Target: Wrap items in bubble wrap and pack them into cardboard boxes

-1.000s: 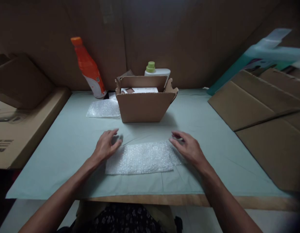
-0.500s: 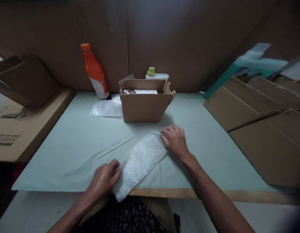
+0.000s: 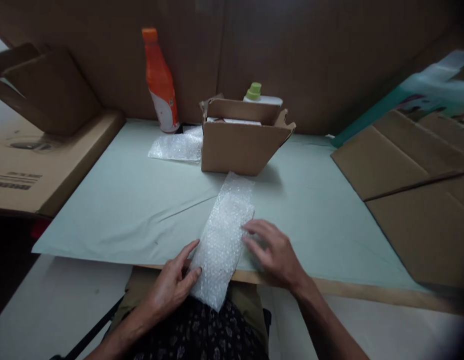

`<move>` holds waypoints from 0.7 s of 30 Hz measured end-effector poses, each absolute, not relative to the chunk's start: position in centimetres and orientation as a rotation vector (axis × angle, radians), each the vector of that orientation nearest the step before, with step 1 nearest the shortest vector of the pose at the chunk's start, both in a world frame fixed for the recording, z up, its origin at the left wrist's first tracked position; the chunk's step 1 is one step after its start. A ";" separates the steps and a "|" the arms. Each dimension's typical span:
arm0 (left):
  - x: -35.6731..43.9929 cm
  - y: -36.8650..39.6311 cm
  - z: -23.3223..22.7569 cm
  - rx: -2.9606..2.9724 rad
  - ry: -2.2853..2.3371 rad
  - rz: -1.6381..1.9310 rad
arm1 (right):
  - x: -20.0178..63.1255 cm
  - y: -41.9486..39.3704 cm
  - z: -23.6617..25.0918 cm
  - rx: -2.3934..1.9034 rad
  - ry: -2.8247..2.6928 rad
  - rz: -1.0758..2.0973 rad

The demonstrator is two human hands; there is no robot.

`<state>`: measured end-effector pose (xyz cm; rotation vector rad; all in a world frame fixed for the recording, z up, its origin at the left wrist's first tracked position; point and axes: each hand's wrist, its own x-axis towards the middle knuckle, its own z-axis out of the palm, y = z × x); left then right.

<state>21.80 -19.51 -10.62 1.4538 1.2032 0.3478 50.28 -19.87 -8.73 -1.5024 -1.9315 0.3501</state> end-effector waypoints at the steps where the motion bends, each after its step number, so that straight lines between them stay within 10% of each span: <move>1: 21.7 -19.6 -10.6 1.397 1.197 0.359 | 49.0 -21.6 -8.6 -1.422 -2.021 0.392; 21: 24.2 -23.6 -13.2 0.777 0.804 0.616 | 47.7 -27.8 -10.0 -1.188 -1.622 1.063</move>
